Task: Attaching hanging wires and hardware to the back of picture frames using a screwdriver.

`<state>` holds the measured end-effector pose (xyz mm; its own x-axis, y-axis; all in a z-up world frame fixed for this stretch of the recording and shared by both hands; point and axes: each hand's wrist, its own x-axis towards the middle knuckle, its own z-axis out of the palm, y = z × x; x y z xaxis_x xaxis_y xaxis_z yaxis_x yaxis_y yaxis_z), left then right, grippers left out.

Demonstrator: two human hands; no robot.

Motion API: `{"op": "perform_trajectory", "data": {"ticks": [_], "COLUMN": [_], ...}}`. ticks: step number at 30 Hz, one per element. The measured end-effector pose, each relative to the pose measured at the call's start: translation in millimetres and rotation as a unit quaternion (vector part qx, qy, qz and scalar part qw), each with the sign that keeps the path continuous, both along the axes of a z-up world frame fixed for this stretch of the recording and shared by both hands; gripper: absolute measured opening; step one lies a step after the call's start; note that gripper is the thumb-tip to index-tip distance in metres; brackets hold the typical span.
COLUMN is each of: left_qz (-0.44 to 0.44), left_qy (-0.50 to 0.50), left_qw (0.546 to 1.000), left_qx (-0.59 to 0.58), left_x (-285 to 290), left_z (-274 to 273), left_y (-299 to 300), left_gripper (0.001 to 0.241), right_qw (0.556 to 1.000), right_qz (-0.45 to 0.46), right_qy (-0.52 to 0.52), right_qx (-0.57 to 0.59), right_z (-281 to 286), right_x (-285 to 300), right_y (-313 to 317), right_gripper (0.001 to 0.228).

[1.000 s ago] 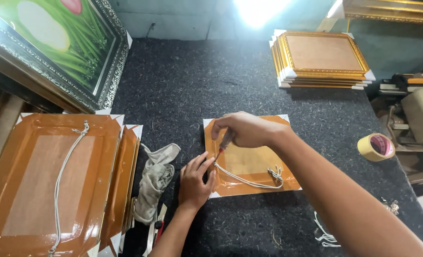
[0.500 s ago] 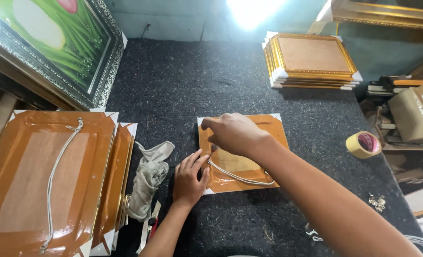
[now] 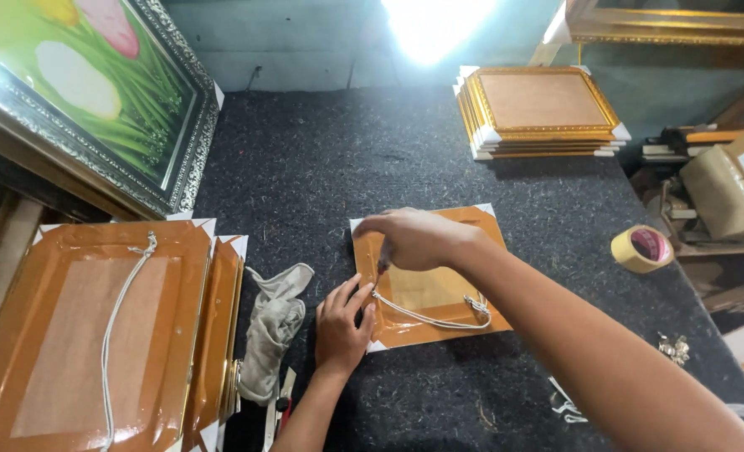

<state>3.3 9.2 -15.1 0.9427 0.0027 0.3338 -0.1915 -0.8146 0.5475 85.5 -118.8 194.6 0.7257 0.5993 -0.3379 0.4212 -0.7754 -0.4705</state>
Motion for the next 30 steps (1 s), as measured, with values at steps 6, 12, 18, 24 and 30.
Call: {"op": "perform_trajectory", "data": {"ticks": [6, 12, 18, 24, 30], "left_qz": [-0.006, 0.004, -0.001, 0.003, 0.002], "left_qy": [0.005, -0.013, -0.002, -0.013, -0.014], "left_qw": [1.000, 1.000, 1.000, 1.000, 1.000], "left_qx": [0.012, 0.020, 0.011, 0.012, 0.011], "left_x": [1.6, -3.5, -2.0, -2.2, -2.1], "left_z": [-8.2, -12.5, -5.5, -9.7, -10.6], "left_y": [-1.6, -2.2, -1.2, -1.7, -2.0], "left_gripper": [0.033, 0.032, 0.032, 0.032, 0.032], "right_qw": [0.936, 0.964, 0.987, 0.995, 0.970], "right_qz": [-0.030, -0.005, 0.052, 0.037, 0.006], "right_qy": [-0.262, -0.254, -0.125, -0.045, -0.178], "right_qx": [-0.233, -0.080, 0.089, 0.083, -0.163], "right_z": [-63.1, -45.0, -6.8, -16.2, -28.3], "right_x": [15.5, 3.4, -10.1, -5.4, -7.1], "right_y": [1.8, -11.4, -14.5, -7.7, 6.5], "right_gripper": [0.037, 0.026, 0.025, 0.027, 0.037]}}
